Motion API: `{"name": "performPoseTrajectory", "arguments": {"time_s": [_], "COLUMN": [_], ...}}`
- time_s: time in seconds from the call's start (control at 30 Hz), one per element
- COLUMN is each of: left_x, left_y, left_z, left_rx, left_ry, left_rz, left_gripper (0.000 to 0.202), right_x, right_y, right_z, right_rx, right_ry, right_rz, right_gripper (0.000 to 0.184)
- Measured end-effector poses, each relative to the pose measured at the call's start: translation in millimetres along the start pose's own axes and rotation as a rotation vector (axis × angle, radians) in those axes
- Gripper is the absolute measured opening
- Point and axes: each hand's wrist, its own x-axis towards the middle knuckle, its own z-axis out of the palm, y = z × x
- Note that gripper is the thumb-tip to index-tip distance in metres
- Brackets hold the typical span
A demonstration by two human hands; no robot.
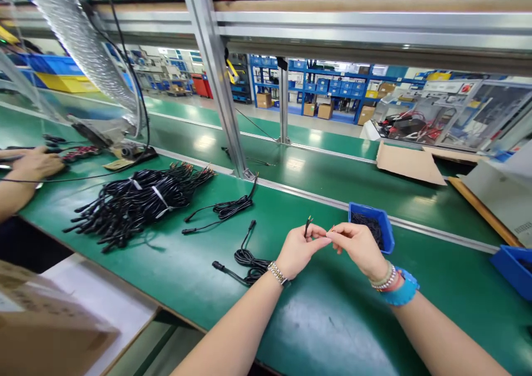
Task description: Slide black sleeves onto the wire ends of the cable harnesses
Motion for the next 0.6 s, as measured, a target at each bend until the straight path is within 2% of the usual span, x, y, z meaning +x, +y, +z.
{"name": "performPoseTrajectory", "arguments": {"time_s": [0.17,0.4,0.6], "left_x": [-2.2,-2.4,-3.0], "left_y": [0.3,-0.7,7.7], "left_z": [1.7,0.2,-1.6], "left_rx": [0.107,0.229,0.430], "left_ry": [0.026,-0.011,-0.114], "left_rz": [-0.042,-0.048,0.046], "left_gripper": [0.020,0.019,0.018], "right_x": [-2.7,-4.0,-5.5], "right_y": [4.3,2.5,10.8], "right_z": [-2.6,-10.1,-4.7], "right_rx": [-0.004,0.044,0.361], "right_ry": [0.057,-0.006,-0.087], "right_rz": [-0.064,-0.059,0.146], "right_gripper": [0.017,0.015,0.022]}}
